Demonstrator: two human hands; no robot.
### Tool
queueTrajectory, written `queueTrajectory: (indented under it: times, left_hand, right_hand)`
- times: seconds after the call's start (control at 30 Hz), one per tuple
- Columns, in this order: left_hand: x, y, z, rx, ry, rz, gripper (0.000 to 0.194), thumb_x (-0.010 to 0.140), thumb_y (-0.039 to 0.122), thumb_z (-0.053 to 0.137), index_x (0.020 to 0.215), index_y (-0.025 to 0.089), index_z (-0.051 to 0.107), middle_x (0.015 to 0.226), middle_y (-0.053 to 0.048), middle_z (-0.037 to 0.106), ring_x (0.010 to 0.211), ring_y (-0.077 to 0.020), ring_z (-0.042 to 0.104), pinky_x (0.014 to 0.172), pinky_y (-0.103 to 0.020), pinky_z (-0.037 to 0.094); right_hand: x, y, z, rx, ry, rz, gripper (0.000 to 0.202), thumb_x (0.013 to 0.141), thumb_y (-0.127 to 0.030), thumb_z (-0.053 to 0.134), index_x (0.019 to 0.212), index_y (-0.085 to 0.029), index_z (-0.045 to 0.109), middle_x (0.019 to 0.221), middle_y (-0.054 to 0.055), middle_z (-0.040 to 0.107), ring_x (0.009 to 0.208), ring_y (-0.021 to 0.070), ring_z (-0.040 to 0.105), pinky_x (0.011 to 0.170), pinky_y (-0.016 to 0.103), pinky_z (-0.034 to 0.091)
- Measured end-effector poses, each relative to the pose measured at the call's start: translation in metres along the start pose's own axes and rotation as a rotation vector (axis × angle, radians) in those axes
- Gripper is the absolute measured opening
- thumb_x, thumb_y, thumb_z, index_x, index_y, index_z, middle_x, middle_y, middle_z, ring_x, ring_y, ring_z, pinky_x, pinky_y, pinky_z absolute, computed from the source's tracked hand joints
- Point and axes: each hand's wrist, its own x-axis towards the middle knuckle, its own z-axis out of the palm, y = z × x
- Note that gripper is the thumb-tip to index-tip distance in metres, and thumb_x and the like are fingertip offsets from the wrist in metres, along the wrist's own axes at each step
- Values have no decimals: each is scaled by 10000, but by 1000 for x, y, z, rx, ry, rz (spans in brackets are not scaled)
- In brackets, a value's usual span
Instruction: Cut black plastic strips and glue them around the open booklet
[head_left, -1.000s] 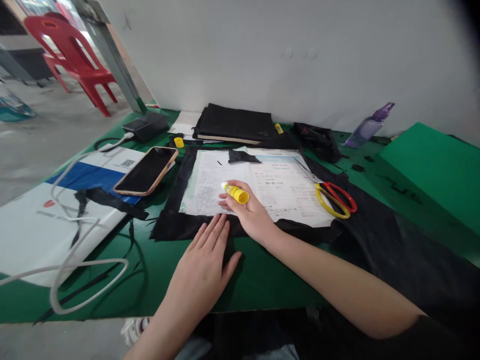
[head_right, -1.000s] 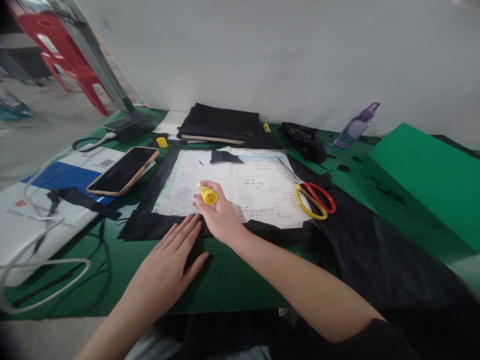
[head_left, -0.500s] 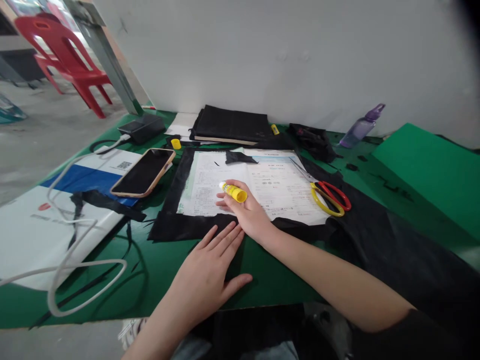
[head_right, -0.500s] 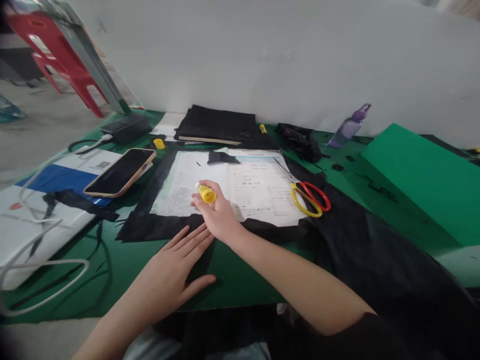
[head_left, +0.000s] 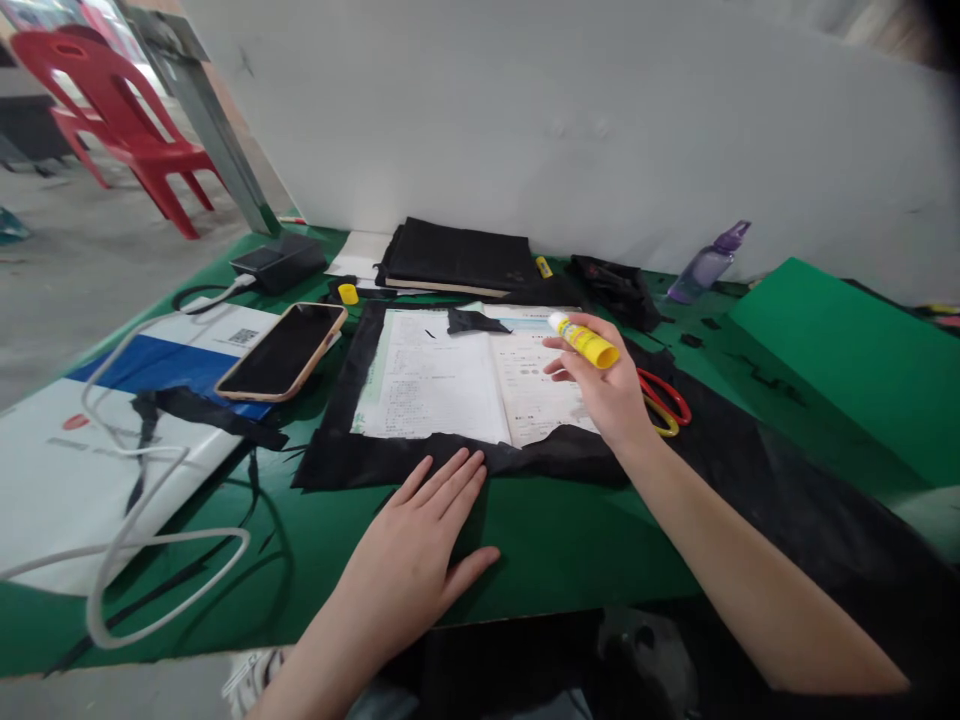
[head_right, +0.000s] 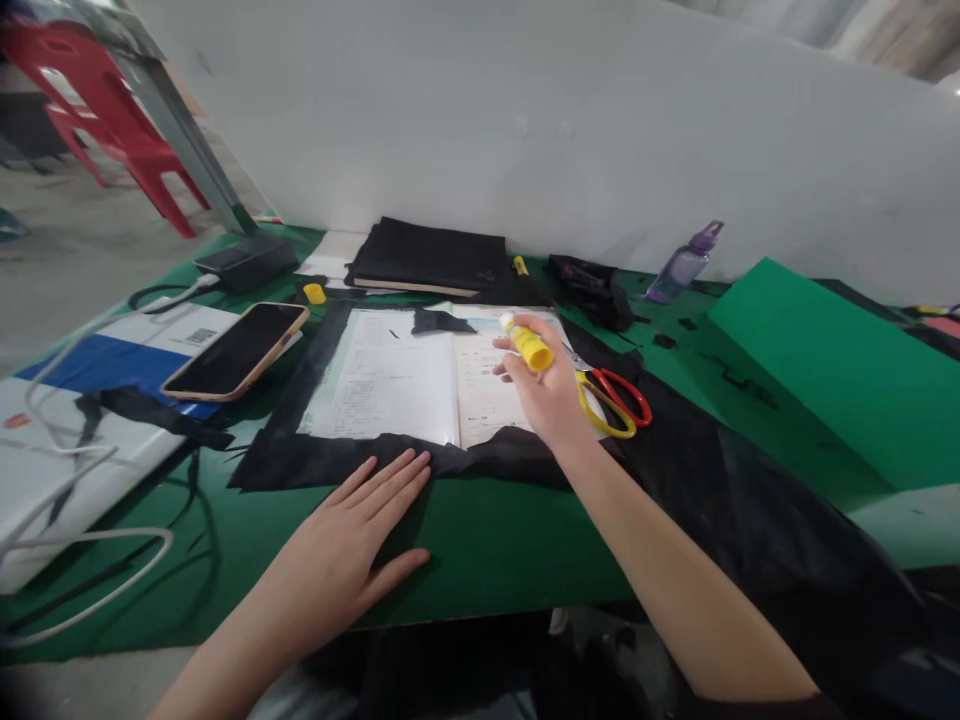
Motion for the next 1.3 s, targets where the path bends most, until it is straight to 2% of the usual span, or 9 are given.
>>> queueTrajectory:
  times: [0.17,0.4,0.53,0.6,0.8,0.9,1.0,1.17,1.3]
  left_hand:
    - [0,-1,2,8,5,-1,668,960,568,357,1491,169,285,1554,-31,298,1420,-235,316,1148,-466,309]
    - [-2,0,5,49,18,7,687,955,573,368,1500,169,258,1557,-33,292,1411,-238,336,1136,-470,324]
    - [-1,0,5,68,23,13,680,957,568,368,1495,163,269,1557,-33,292,1415,-232,328,1135,-460,327]
    - [-1,0,4,89,27,18,671,960,565,364,1488,158,284,1554,-32,296,1414,-227,331,1128,-458,335]
    - [0,0,5,117,40,25,658,963,561,361,1478,155,304,1549,-30,304,1409,-221,341,1120,-453,340]
    - [0,0,6,122,45,25,656,962,558,365,1478,157,306,1548,-33,307,1407,-227,343,1120,-457,335]
    - [-1,0,6,125,51,25,652,963,552,368,1477,154,309,1545,-35,314,1404,-229,349,1117,-457,334]
    - [-2,1,6,110,61,28,648,960,549,379,1472,155,321,1545,-39,317,1403,-231,350,1117,-456,332]
    - [-1,0,7,88,64,23,647,957,549,385,1468,156,329,1544,-42,322,1405,-239,346,1116,-463,337]
  right_hand:
    - [1,25,-19,-91,36,-40,334,858,-298,574,1188,-268,535,1001,40,667,710,145,657,710,364,577]
    - [-8,7,-31,-402,-22,-279,337,851,-184,518,1172,-286,536,1076,24,648,699,147,696,677,339,561]
    - [-14,4,-32,-695,-108,-308,366,831,-175,508,1185,-270,501,862,0,692,707,177,686,636,323,511]
    - [-17,3,-31,-875,-120,-369,358,832,-203,514,1188,-242,504,752,-4,682,623,173,651,565,303,460]
    - [-28,3,-17,-1213,-126,-625,281,825,-233,488,1083,-177,584,452,-48,529,385,130,476,419,270,240]
    - [-33,7,-8,-1284,-121,-664,294,818,-210,452,1063,-157,605,411,-46,509,345,122,419,411,273,192]
    - [-34,14,-3,-1312,-124,-632,300,829,-216,445,1070,-151,612,403,-42,513,333,116,396,416,274,169]
    - [-26,25,-3,-1314,-132,-608,287,847,-246,450,1064,-154,614,405,-41,508,343,117,395,426,274,164]
    - [-15,29,-7,-1289,-175,-654,297,853,-267,453,1086,-164,605,444,-34,553,376,123,431,435,277,190]
